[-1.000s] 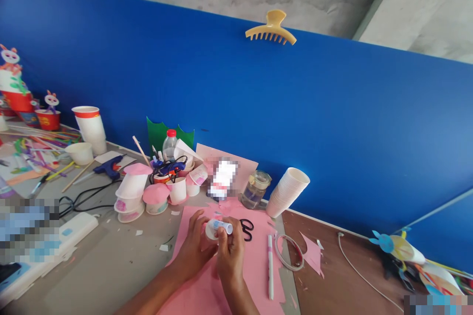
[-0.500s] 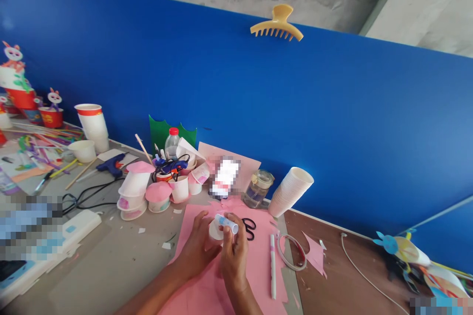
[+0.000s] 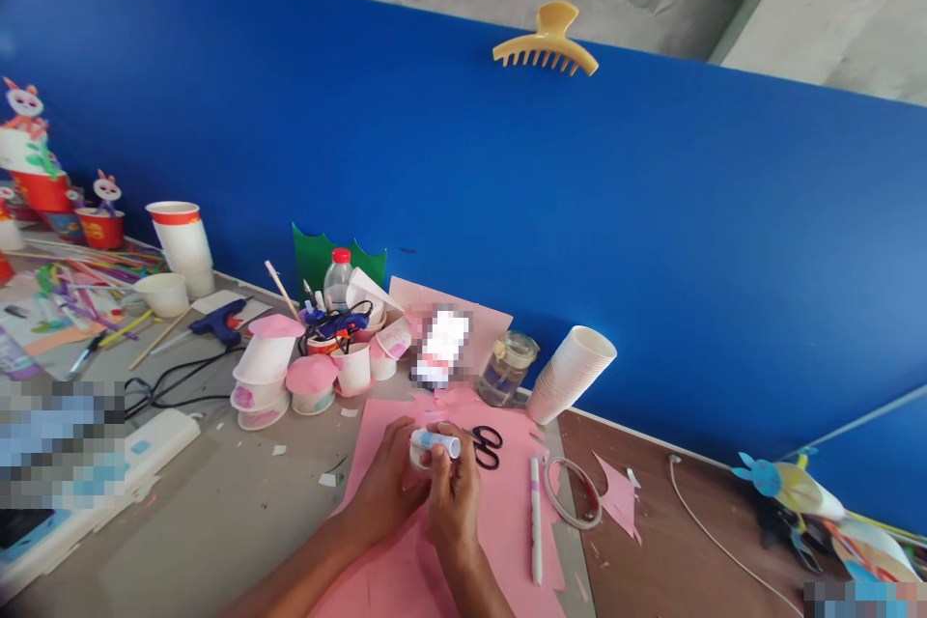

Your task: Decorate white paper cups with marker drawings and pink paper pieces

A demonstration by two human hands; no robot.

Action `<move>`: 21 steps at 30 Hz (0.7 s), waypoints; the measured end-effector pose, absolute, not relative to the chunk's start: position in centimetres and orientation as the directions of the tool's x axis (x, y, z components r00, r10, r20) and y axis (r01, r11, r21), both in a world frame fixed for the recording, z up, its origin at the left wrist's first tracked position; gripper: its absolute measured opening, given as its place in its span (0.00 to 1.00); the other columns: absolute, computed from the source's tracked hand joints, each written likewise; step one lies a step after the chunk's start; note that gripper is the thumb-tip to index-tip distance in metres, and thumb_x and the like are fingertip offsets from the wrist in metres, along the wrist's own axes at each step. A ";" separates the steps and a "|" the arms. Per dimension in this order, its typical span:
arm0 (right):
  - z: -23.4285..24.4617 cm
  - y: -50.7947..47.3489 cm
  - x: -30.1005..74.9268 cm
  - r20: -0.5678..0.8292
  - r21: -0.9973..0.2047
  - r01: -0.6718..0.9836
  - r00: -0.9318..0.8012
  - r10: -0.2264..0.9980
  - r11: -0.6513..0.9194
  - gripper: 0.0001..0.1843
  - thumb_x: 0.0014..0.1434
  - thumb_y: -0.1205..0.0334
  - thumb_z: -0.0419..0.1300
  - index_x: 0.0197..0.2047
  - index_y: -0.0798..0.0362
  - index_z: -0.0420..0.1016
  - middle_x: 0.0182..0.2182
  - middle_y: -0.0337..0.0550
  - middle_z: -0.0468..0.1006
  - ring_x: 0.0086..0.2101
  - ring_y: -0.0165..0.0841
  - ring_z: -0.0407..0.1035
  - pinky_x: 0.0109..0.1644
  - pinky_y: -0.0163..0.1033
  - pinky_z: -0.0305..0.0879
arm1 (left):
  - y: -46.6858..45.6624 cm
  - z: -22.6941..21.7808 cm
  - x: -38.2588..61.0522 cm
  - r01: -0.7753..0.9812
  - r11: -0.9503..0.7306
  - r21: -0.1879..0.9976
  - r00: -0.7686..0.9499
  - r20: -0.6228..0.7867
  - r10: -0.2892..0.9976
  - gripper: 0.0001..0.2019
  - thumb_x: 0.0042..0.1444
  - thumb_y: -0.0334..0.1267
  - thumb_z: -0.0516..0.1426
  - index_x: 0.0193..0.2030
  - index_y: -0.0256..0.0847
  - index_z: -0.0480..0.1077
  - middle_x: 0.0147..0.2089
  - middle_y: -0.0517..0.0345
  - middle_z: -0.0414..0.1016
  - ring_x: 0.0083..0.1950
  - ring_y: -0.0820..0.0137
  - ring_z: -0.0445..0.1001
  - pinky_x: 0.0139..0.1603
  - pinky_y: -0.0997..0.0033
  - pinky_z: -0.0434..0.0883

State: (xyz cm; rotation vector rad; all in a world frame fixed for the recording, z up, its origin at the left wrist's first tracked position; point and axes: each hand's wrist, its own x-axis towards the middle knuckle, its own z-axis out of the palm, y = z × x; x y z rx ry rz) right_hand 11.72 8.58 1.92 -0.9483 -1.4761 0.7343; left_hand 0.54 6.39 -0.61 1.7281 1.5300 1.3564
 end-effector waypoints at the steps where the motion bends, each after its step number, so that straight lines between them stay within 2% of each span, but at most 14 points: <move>1: 1.9 8.6 11.7 0.490 -0.860 0.159 -0.010 0.872 0.485 0.16 0.63 0.51 0.51 0.42 0.54 0.71 0.36 0.48 0.78 0.34 0.36 0.73 0.36 0.39 0.70 | 6.4 -0.5 0.6 0.475 -0.289 0.831 -0.096 0.376 0.922 0.17 0.50 0.37 0.59 0.48 0.42 0.65 0.52 0.45 0.66 0.58 0.53 0.63 0.58 0.47 0.63; 6: 2.3 8.9 11.9 0.499 -0.852 0.152 -0.060 0.865 0.502 0.16 0.64 0.51 0.49 0.39 0.53 0.70 0.34 0.45 0.77 0.34 0.34 0.71 0.38 0.39 0.68 | 6.4 -0.1 0.5 0.477 -0.307 0.824 -0.071 0.384 0.920 0.17 0.49 0.35 0.59 0.48 0.42 0.65 0.50 0.48 0.67 0.53 0.57 0.65 0.54 0.51 0.66; 13: 3.8 9.1 12.1 0.412 -0.901 0.099 -0.108 0.905 0.422 0.19 0.64 0.47 0.47 0.34 0.52 0.68 0.27 0.39 0.73 0.26 0.31 0.66 0.31 0.36 0.65 | 6.2 0.3 0.4 0.433 -0.270 0.860 -0.075 0.333 0.940 0.19 0.46 0.32 0.59 0.47 0.41 0.66 0.49 0.50 0.67 0.52 0.56 0.66 0.53 0.52 0.67; 17: 4.0 9.5 12.6 0.382 -0.915 0.086 -0.128 0.915 0.394 0.19 0.64 0.47 0.48 0.33 0.51 0.68 0.27 0.40 0.73 0.27 0.32 0.67 0.31 0.37 0.65 | 6.2 0.6 0.4 0.420 -0.245 0.874 -0.088 0.308 0.947 0.20 0.44 0.27 0.58 0.47 0.42 0.67 0.50 0.50 0.67 0.54 0.55 0.65 0.55 0.51 0.66; 21: 3.7 10.0 13.2 0.354 -0.932 0.059 -0.074 0.932 0.358 0.18 0.65 0.48 0.47 0.35 0.51 0.69 0.30 0.43 0.74 0.29 0.34 0.67 0.34 0.39 0.66 | 6.2 0.6 0.4 0.412 -0.229 0.882 -0.086 0.287 0.954 0.20 0.44 0.29 0.59 0.47 0.42 0.66 0.52 0.49 0.66 0.54 0.56 0.65 0.54 0.52 0.66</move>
